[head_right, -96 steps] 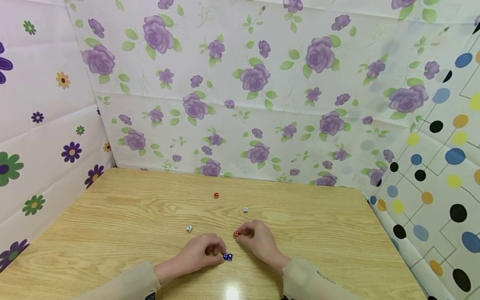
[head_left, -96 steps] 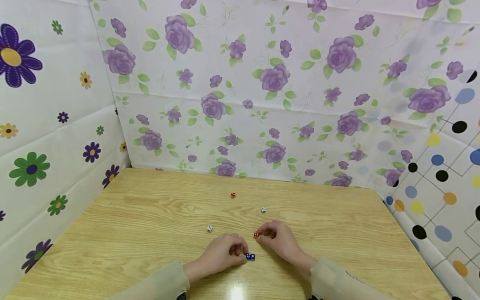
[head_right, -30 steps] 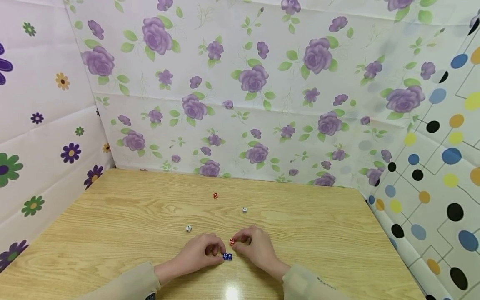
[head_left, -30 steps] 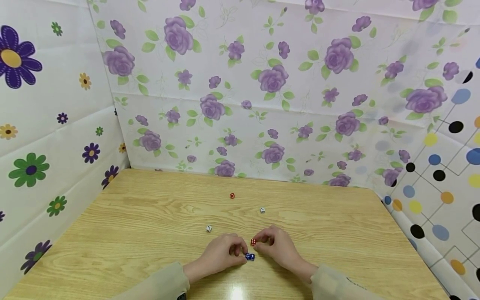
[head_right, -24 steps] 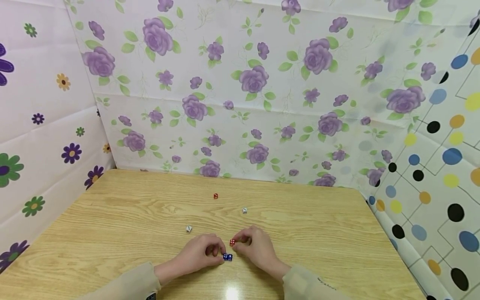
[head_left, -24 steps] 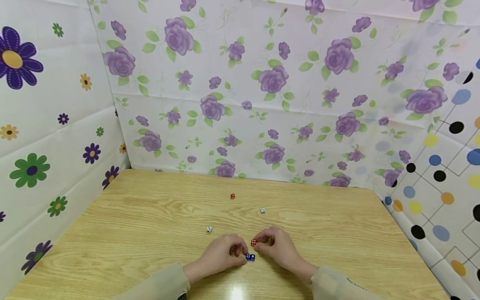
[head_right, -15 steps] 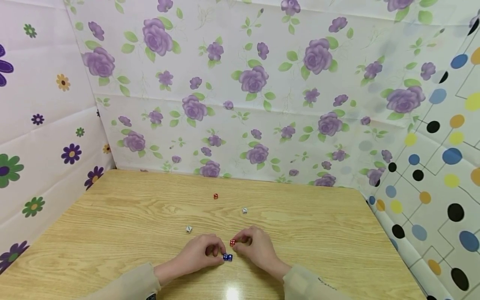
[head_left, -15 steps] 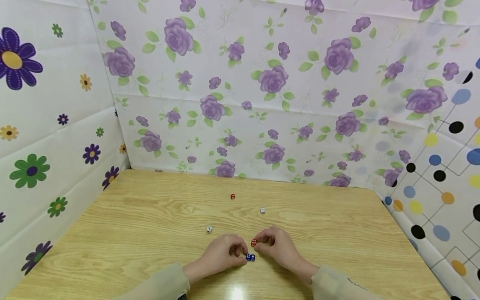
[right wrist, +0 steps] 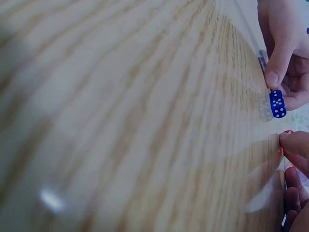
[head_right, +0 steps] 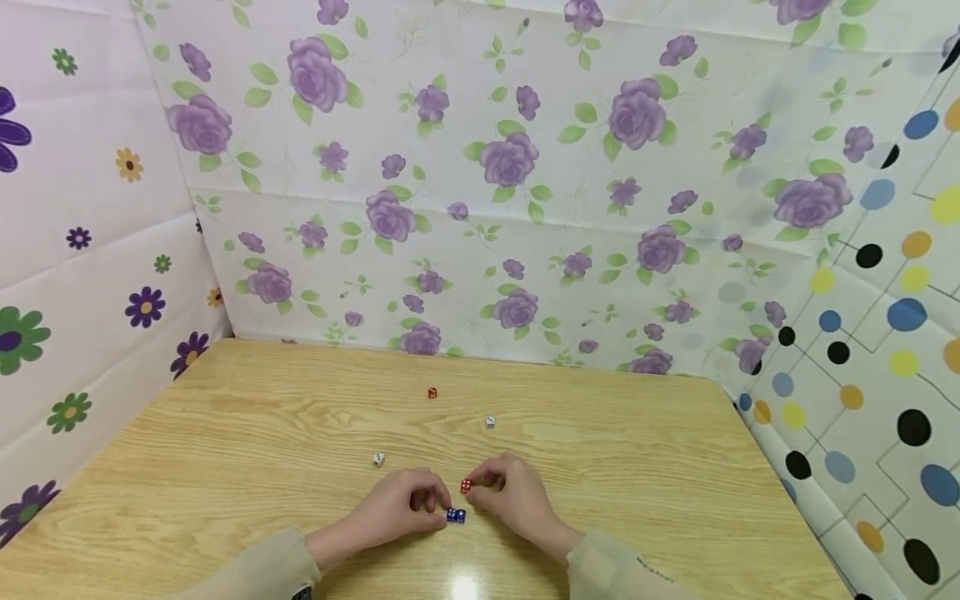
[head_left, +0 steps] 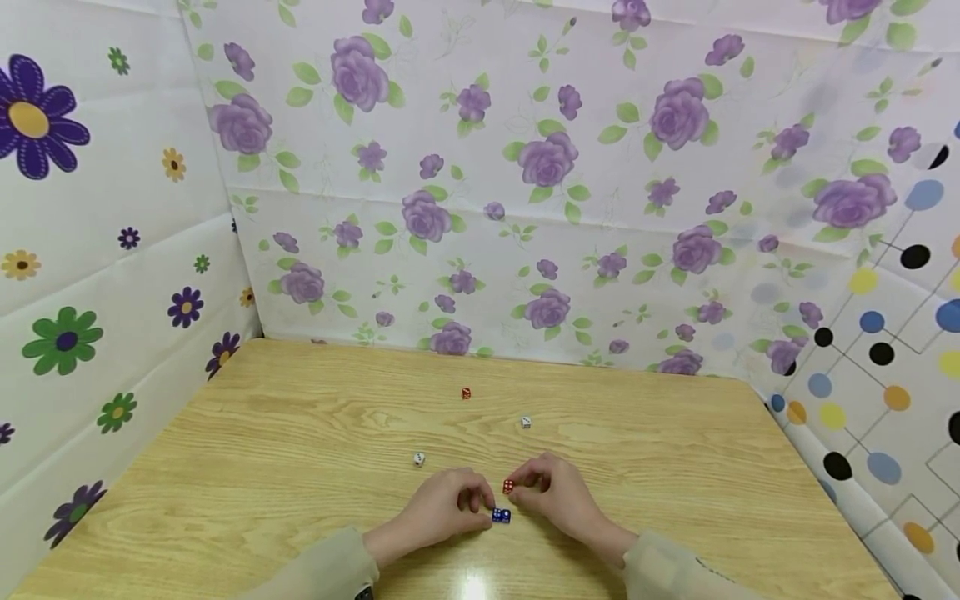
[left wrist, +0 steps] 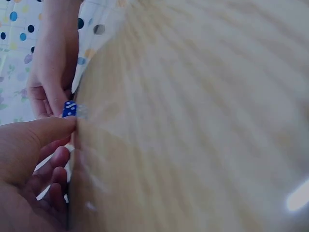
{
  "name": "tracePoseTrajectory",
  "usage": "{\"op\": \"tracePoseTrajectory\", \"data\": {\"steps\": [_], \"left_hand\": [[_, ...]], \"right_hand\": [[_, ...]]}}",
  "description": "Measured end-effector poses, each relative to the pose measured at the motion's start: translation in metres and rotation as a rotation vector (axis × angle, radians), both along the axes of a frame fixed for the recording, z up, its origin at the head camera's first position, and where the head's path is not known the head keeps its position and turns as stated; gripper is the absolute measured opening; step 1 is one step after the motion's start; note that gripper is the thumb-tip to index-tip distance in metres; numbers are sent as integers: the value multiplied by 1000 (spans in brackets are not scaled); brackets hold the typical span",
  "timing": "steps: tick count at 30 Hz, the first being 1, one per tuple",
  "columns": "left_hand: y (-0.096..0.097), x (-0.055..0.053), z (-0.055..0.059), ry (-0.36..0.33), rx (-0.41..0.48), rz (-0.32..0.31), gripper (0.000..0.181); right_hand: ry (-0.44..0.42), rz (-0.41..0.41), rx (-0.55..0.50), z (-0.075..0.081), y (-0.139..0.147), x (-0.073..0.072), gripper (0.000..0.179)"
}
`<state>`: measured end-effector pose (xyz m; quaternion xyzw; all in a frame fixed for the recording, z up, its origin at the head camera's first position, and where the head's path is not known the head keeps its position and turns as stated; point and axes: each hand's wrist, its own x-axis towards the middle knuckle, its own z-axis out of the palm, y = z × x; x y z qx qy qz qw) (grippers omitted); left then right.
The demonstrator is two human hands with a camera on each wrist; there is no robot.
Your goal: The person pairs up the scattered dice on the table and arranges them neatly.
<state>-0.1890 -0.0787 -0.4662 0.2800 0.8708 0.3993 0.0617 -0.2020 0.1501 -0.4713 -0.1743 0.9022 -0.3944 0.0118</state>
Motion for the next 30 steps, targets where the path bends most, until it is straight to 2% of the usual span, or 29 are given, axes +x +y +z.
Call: {"op": "tracePoseTrajectory", "data": {"steps": [2, 4, 6, 8, 11, 13, 17, 20, 24, 27, 30], "left_hand": [[-2, -3, 2, -32, 6, -29, 12], [-4, -6, 7, -92, 14, -76, 11], [-7, -12, 14, -147, 8, -123, 9], [-9, -19, 23, -166, -20, -151, 8], [-13, -33, 36, -122, -63, -142, 5], [-16, -45, 43, -78, -82, -110, 5], [-25, -73, 52, -8, -93, -75, 11], [-31, -91, 53, 33, -103, -82, 17], [-36, -111, 48, 72, -90, -78, 22], [-37, -124, 40, 82, -72, -37, 22], [-38, -134, 32, 55, -45, 40, 23]], "right_hand": [[-4, -3, -1, 0, 1, 0, 9], [-8, -3, -6, -1, 1, 0, 9], [-10, -3, -9, -1, 1, 0, 9], [-10, -3, -14, -1, 1, 0, 8], [-9, -5, -17, -1, 1, 0, 8], [-13, -4, -19, -1, 1, 0, 8], [-21, -2, -12, -1, 0, 0, 7], [-23, -3, -9, 0, 0, -1, 8], [-31, -1, -14, 0, 0, -1, 8], [-35, -1, -15, 0, 0, -1, 9], [-32, -1, -14, 0, 0, -1, 9]]}}
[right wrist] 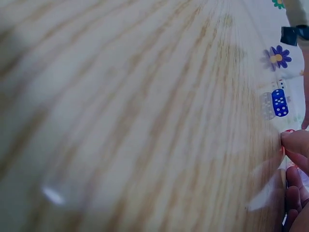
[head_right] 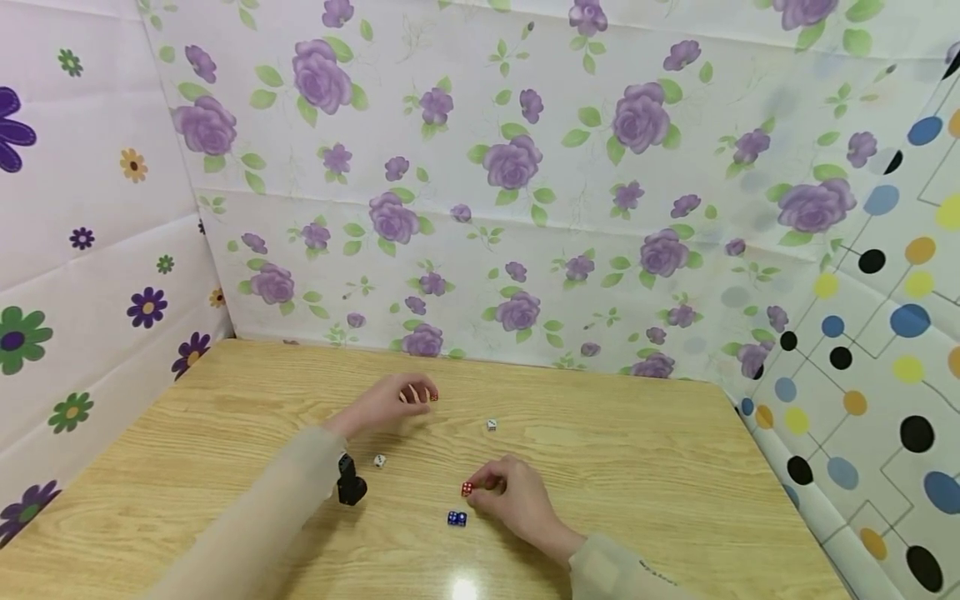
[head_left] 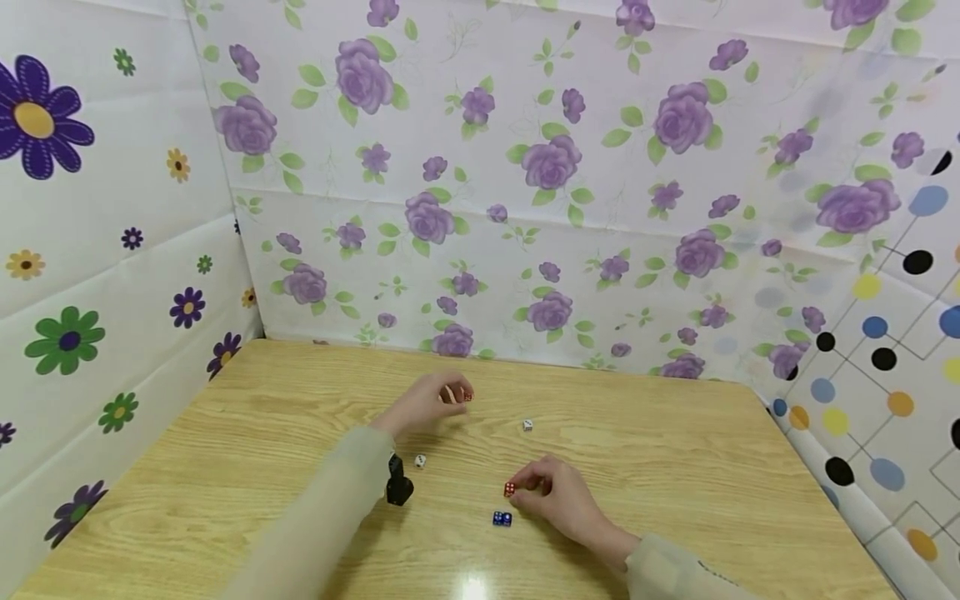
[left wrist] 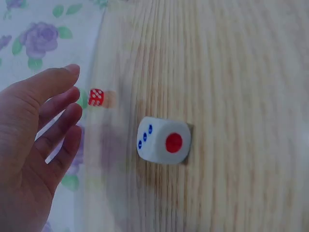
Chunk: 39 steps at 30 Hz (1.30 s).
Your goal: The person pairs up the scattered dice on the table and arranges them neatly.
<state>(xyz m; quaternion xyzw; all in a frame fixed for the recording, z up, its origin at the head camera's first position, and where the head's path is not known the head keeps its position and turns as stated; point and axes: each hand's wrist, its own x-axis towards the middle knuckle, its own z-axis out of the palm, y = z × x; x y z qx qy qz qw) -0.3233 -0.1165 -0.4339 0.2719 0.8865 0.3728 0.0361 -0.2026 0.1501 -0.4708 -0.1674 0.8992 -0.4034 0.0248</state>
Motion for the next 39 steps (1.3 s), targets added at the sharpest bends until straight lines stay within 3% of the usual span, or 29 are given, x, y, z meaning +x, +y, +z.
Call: {"op": "tracePoseTrajectory", "data": {"steps": [6, 16, 20, 26, 32, 39], "left_hand": [[1, -9, -9, -28, 40, 177, 24], [15, -11, -17, -78, 95, 292, 33], [20, -12, -19, -87, 111, 336, 28], [25, -13, -20, -64, 134, 378, 12], [26, -13, -21, -62, 161, 402, 10], [23, -13, -22, -16, 154, 367, 8]], "right_hand": [[1, 2, -1, 1, 0, 1, 10], [8, 2, 3, -1, -1, 1, 10], [13, 5, 9, -1, -1, 1, 10], [12, -3, 11, 0, 0, 1, 9], [1, 1, 5, 0, 1, 0, 10], [3, 1, 4, 0, 0, 1, 10]]}}
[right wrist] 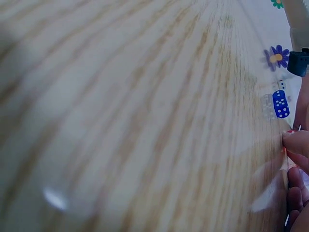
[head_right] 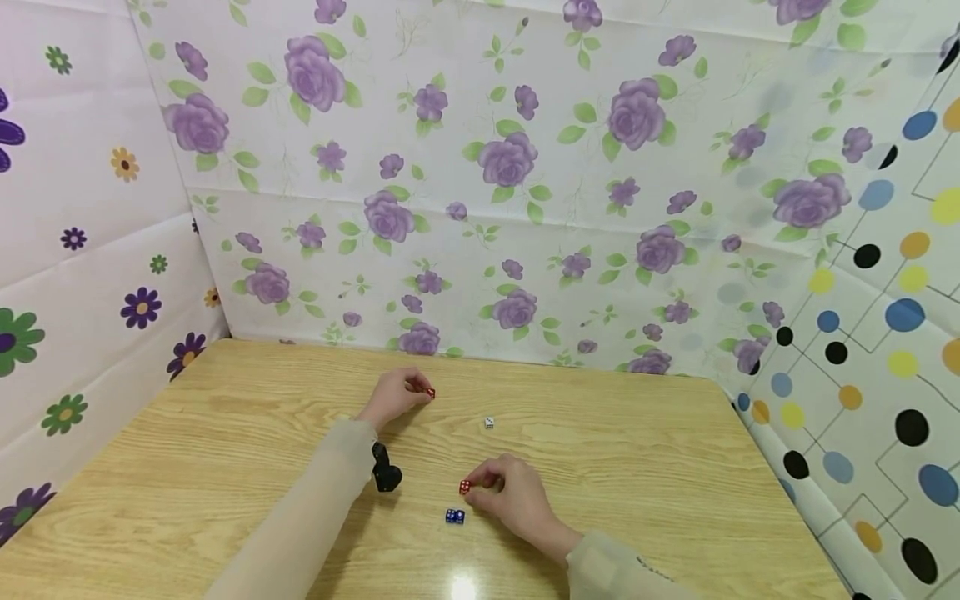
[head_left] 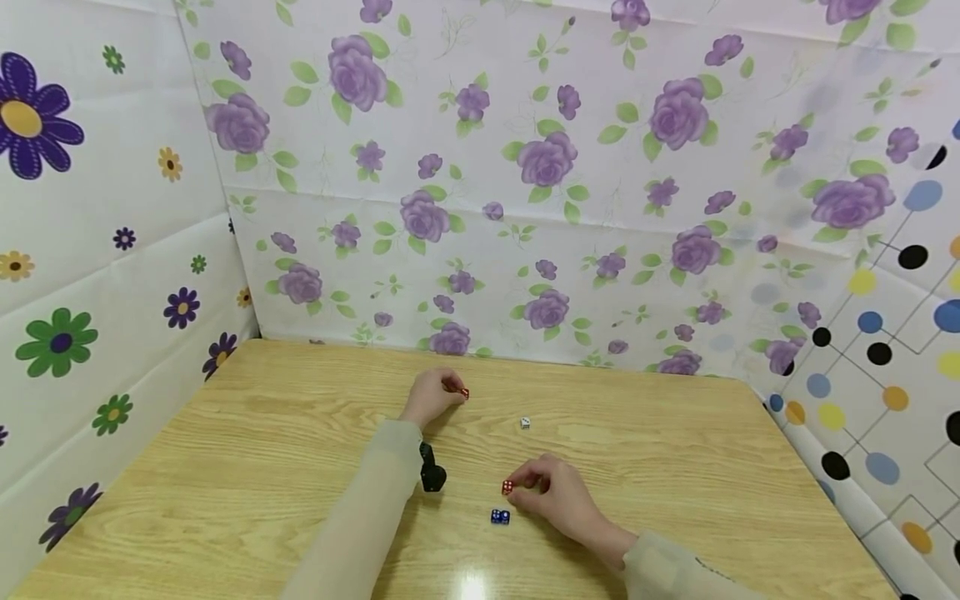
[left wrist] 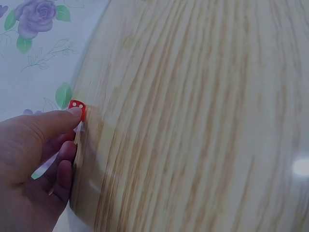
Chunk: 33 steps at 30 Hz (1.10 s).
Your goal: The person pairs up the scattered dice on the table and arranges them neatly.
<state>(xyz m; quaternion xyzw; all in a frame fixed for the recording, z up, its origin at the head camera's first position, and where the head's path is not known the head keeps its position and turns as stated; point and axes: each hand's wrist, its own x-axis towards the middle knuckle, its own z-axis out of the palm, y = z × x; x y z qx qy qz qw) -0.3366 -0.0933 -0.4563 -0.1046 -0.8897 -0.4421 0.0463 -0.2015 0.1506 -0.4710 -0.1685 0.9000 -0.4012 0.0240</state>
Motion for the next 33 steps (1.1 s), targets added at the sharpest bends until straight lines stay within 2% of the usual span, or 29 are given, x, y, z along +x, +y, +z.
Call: {"op": "tracePoseTrajectory", "data": {"steps": [3, 10, 14, 17, 24, 33], "left_hand": [[-3, 2, 3, 15, -3, -20, 7], [-3, -2, 3, -40, -52, -19, 7], [-5, 0, 5, -61, -111, -54, 9], [-7, 6, 9, -70, -151, -102, 10], [-7, 21, 14, -27, -222, -206, 9], [0, 40, 12, -2, -249, -271, 9]], "right_hand": [[3, 0, 3, 1, -1, 0, 10], [-2, -3, 7, 1, -1, -1, 10], [4, -1, 2, 1, -2, -1, 10], [1, 1, -2, 2, -2, -1, 10], [1, -2, 0, 1, -1, 1, 9], [-4, -12, 8, 0, -1, -1, 9]]}}
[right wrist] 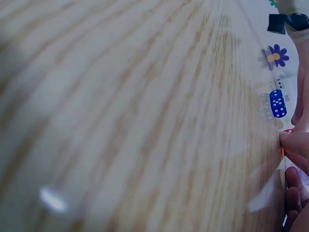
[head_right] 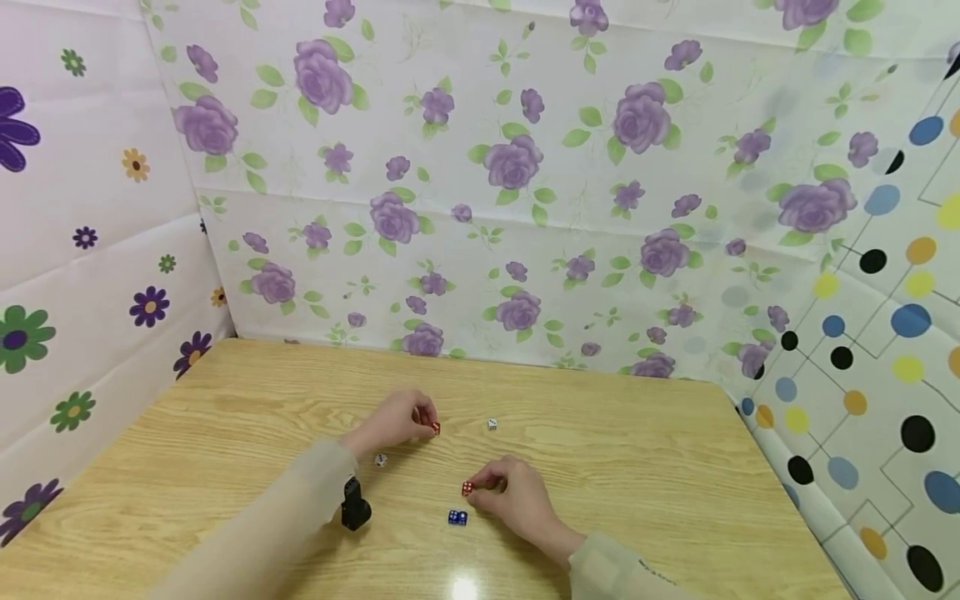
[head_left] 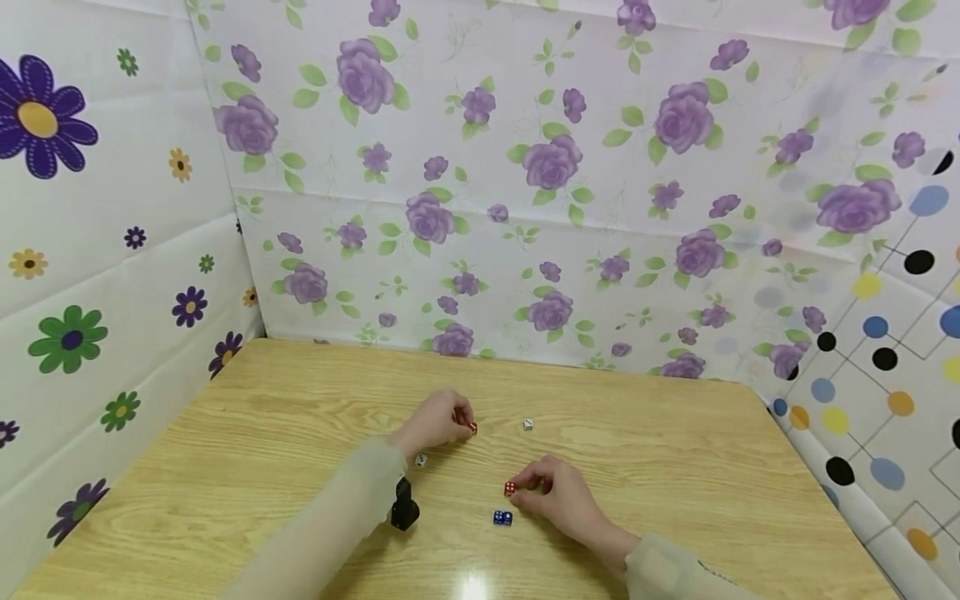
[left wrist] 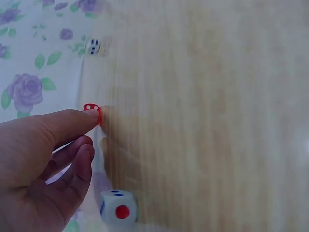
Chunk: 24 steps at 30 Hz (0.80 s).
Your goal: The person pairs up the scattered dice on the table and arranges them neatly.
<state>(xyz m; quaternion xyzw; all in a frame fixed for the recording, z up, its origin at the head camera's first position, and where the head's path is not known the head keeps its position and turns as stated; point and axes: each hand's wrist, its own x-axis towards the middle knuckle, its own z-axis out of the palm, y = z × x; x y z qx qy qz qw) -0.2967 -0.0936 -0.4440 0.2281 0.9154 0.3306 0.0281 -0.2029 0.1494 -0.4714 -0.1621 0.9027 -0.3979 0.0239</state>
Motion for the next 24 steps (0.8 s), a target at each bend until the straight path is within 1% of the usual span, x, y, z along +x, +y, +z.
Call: {"op": "tracePoseTrajectory", "data": {"steps": [3, 6, 9, 11, 14, 20, 24], "left_hand": [[2, 8, -1, 23, 1, -22, 8], [3, 16, -3, 30, 11, -55, 7], [5, 24, -3, 15, 32, -89, 7], [6, 30, -2, -2, 47, -103, 7], [7, 37, -2, -9, 63, -118, 7], [10, 47, -4, -5, 87, -142, 7], [13, 52, -8, 10, 105, -153, 8]], "right_hand": [[-2, -2, 5, 1, 0, 0, 9], [-4, -2, 6, 2, 0, 0, 9], [-1, 0, 5, 3, -1, 1, 9], [6, 1, 6, 3, -1, 1, 8], [13, 2, 6, 3, -1, 2, 8], [9, -2, -4, 2, -1, 1, 9], [17, -4, -2, 1, -1, 2, 9]]}}
